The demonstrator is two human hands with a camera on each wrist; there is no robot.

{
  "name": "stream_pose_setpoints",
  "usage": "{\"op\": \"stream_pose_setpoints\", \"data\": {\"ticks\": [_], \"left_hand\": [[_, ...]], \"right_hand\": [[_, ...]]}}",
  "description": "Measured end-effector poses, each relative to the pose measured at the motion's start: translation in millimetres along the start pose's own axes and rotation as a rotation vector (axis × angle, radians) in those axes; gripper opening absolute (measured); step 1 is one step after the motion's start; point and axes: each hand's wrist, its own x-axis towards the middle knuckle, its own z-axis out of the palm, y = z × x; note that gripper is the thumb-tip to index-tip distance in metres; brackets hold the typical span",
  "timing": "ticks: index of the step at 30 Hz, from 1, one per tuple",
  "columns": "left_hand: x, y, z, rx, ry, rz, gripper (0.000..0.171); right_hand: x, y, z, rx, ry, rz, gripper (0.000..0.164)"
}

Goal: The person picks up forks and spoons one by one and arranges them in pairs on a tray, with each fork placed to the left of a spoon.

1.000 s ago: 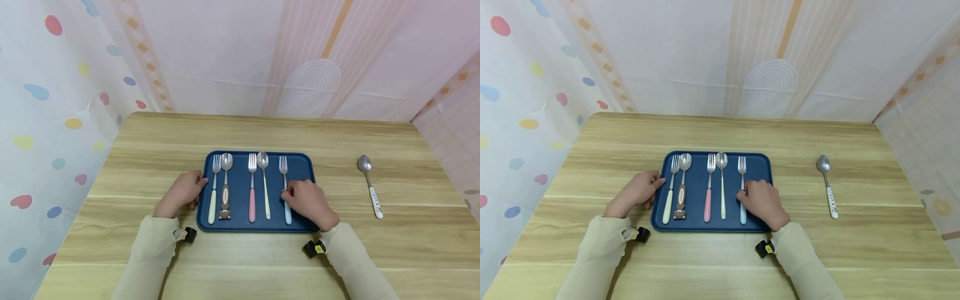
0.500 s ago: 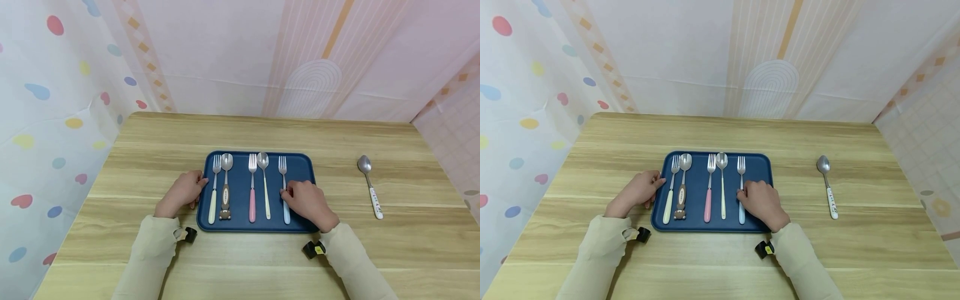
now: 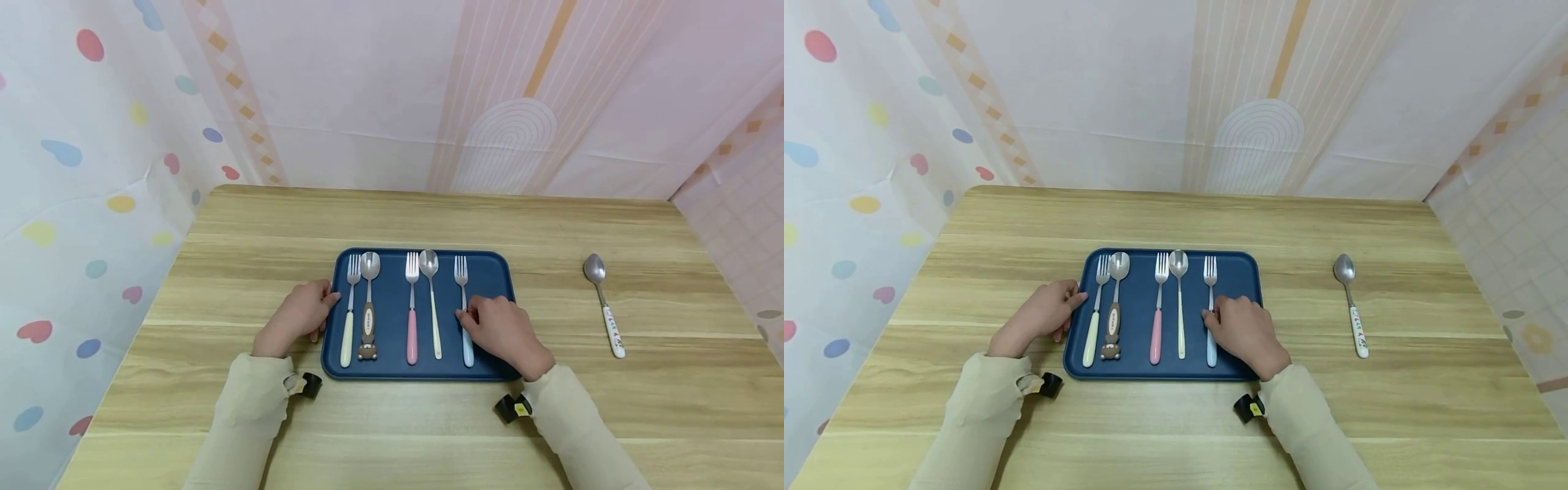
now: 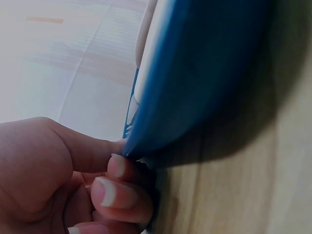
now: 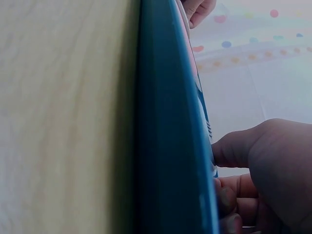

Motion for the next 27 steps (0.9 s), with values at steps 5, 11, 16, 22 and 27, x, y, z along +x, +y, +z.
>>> {"op": "stream_pose_setpoints", "data": {"ticks": [5, 11, 16, 22, 27], "left_hand": [[-0.2, 0.3, 0.1, 0.000, 0.004, 0.002, 0.026], [-0.2, 0.1, 0.1, 0.003, 0.003, -0.001, 0.026], [0.5, -0.3, 0.4, 0.005, 0.004, 0.000, 0.026], [0.8, -1.0, 0.9, 0.003, 0.004, -0.001, 0.025], [0.9, -1.7, 0.9, 0.006, 0.005, 0.002, 0.026]], "right_hand": [[-0.6, -0.2, -0.2, -0.006, 0.007, -0.008, 0.031], [-0.1, -0.8, -0.4, -0.009, 0.003, -0.007, 0.031], [0.3, -1.3, -0.6, -0.006, -0.004, 0.000, 0.030], [-0.2, -1.4, -0.1, 0.001, -0.012, 0.007, 0.029], [-0.4, -1.3, 0.1, 0.002, -0.012, 0.011, 0.029]]}}
